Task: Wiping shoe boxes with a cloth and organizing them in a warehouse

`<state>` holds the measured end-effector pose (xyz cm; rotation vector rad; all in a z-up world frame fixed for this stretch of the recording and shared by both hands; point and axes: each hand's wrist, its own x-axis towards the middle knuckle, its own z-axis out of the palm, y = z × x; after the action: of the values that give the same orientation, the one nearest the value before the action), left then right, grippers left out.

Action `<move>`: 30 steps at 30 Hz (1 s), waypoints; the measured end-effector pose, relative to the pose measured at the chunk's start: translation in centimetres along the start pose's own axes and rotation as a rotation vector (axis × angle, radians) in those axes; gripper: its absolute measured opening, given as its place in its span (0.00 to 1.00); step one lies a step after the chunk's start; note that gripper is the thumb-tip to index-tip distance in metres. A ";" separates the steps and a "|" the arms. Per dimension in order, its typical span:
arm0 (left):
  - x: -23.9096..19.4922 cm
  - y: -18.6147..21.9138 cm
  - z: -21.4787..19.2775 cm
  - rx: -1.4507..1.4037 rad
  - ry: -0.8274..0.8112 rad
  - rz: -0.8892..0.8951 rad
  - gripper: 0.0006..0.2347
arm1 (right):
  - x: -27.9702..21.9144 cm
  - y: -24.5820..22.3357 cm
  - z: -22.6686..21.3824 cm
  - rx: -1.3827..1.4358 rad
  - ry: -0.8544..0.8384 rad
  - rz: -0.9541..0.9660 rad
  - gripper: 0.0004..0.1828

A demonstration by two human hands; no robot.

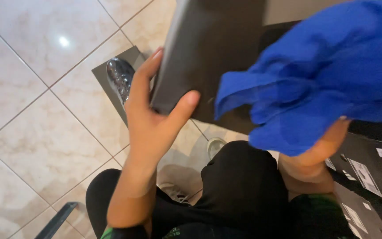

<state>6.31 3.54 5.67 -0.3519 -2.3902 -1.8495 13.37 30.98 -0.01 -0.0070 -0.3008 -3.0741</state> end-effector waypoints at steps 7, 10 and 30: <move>-5.2 -9.9 0.0 -0.070 0.113 -0.349 0.28 | 5.2 3.5 -5.8 -0.859 0.133 -0.099 0.26; -8.3 -15.5 2.8 -0.061 0.126 -0.512 0.28 | 6.5 4.6 -8.2 -1.285 0.172 -0.163 0.20; -17.9 -34.1 12.9 -0.013 -0.082 -0.952 0.35 | 1.0 -6.4 -36.1 -1.926 0.131 -0.030 0.27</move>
<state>16.22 5.72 -33.68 0.8879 -2.8552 -2.1453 12.07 30.17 -36.66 0.1055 2.3853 -2.0232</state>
